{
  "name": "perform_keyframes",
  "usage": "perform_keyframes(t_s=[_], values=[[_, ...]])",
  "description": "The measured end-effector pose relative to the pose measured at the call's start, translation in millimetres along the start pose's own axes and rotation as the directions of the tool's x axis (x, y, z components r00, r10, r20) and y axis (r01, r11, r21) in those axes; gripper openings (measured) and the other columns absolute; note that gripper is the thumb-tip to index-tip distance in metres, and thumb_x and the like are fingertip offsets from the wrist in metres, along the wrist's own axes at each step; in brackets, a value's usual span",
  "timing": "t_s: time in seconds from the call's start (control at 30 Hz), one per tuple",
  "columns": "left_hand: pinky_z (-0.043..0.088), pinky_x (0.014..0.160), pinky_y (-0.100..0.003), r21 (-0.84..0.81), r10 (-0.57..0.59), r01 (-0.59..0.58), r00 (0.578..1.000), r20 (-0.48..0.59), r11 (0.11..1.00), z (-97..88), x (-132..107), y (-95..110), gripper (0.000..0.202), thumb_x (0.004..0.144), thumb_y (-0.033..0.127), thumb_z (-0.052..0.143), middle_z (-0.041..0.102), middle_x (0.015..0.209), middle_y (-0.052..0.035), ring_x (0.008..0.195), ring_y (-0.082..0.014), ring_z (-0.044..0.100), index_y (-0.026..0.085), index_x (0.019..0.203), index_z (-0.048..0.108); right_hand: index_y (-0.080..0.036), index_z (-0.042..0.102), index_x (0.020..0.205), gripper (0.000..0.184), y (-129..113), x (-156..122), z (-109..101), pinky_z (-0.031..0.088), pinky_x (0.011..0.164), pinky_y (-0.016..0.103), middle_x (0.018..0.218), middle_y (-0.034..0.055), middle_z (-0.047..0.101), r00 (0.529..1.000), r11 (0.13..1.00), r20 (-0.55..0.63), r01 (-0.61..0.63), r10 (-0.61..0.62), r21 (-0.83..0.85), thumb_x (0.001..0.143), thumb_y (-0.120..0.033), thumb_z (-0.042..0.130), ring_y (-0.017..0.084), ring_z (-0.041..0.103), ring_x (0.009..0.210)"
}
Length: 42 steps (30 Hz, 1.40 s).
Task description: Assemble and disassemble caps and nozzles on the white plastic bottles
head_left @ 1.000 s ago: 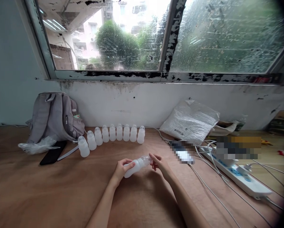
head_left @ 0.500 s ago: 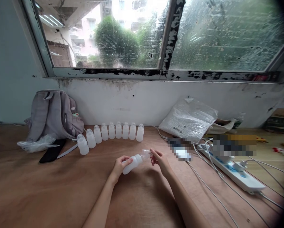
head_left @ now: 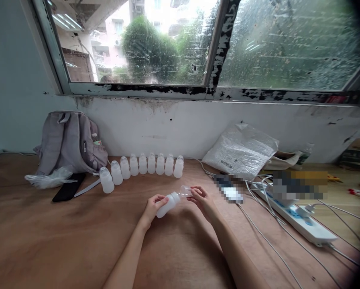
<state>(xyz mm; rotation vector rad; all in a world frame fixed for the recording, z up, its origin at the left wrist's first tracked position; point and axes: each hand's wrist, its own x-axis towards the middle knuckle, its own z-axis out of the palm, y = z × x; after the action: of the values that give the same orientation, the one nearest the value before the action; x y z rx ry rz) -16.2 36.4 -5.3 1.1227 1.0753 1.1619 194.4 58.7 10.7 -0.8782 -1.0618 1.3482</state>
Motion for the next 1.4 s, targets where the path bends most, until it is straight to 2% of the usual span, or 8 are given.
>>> perform_keyframes(t_s=[0.17,0.27,0.43,0.67,0.83,1.0,1.2,1.4], values=[[0.037,0.053,-0.02,0.005,0.004,-0.004,1.0,-0.006,1.0,0.7,-2.2,3.3,0.034,0.062,0.044,0.064,0.061,0.073,-0.0034,0.067,-0.0136,0.054,0.014,0.078,0.063,-0.021,0.058,0.074,0.021,0.1,-0.5,-0.7,0.042,0.079,0.03,0.103,0.0023,0.057,0.997,0.992,0.057,0.055,-0.049,-0.116,0.061,-0.027,0.072,0.017,0.055,0.088],[0.038,0.054,-0.021,-0.001,0.0,0.0,1.0,-0.002,1.0,1.2,-2.4,3.8,0.034,0.061,0.044,0.064,0.062,0.073,-0.0039,0.067,-0.0143,0.055,0.014,0.078,0.063,-0.022,0.058,0.083,0.026,-0.2,-2.5,3.2,0.04,0.082,0.033,0.106,0.0032,0.057,0.993,0.99,0.115,0.048,-0.032,-0.136,0.06,-0.028,0.072,0.019,0.055,0.092],[0.04,0.054,-0.021,0.014,0.001,-0.002,1.0,0.012,1.0,2.3,-2.8,2.8,0.034,0.061,0.043,0.065,0.063,0.073,-0.0045,0.066,-0.0147,0.056,0.014,0.079,0.063,-0.024,0.058,0.096,0.039,1.1,-5.3,11.9,0.042,0.079,0.033,0.105,0.0048,0.059,0.995,0.984,0.104,0.026,-0.008,-0.176,0.06,-0.03,0.071,0.019,0.055,0.092],[0.041,0.054,-0.022,0.057,0.074,-0.074,0.997,-0.012,0.996,5.6,-0.4,-3.4,0.034,0.06,0.043,0.065,0.064,0.071,-0.0051,0.065,-0.016,0.057,0.013,0.076,0.062,-0.02,0.062,0.096,0.039,3.3,-5.5,16.2,0.044,0.075,0.032,0.086,0.0051,0.066,0.997,0.984,0.075,-0.006,0.02,-0.178,0.06,-0.034,0.07,0.019,0.057,0.083],[0.04,0.052,-0.022,0.166,0.188,-0.173,0.979,-0.079,0.971,8.1,-0.7,-13.2,0.032,0.064,0.044,0.062,0.062,0.067,-0.0038,0.06,-0.0143,0.055,0.013,0.07,0.06,-0.018,0.062,0.095,0.04,13.0,-4.8,17.4,0.045,0.073,0.033,0.085,0.0058,0.066,0.999,0.99,0.048,-0.008,0.015,-0.142,0.06,-0.036,0.07,0.019,0.059,0.08],[0.038,0.054,-0.021,0.282,0.28,-0.25,0.957,-0.071,0.926,7.8,-4.2,-15.8,0.027,0.066,0.042,0.059,0.061,0.065,-0.0016,0.06,-0.0129,0.053,0.015,0.068,0.058,-0.018,0.063,0.09,0.036,12.4,-3.4,14.5,0.045,0.073,0.032,0.081,0.0047,0.066,0.991,0.99,0.095,-0.082,0.093,-0.112,0.057,-0.03,0.073,0.018,0.059,0.077],[0.037,0.053,-0.021,0.346,0.298,-0.256,0.951,-0.076,0.903,6.6,-4.1,-16.2,0.027,0.068,0.043,0.057,0.059,0.063,-0.0006,0.058,-0.0125,0.051,0.016,0.066,0.056,-0.016,0.063,0.09,0.037,8.8,4.0,15.5,0.047,0.068,0.032,0.077,0.0046,0.065,0.982,0.98,0.134,-0.115,0.136,-0.16,0.057,-0.03,0.072,0.017,0.059,0.072],[0.038,0.054,-0.021,0.336,0.301,-0.248,0.947,-0.115,0.908,6.5,-2.3,-17.5,0.028,0.068,0.045,0.056,0.059,0.062,-0.001,0.059,-0.0138,0.053,0.017,0.064,0.054,-0.015,0.063,0.09,0.04,8.3,1.9,25.8,0.048,0.056,0.028,0.071,0.0037,0.063,0.994,0.965,0.071,-0.063,0.084,-0.256,0.058,-0.037,0.07,0.016,0.058,0.066]])
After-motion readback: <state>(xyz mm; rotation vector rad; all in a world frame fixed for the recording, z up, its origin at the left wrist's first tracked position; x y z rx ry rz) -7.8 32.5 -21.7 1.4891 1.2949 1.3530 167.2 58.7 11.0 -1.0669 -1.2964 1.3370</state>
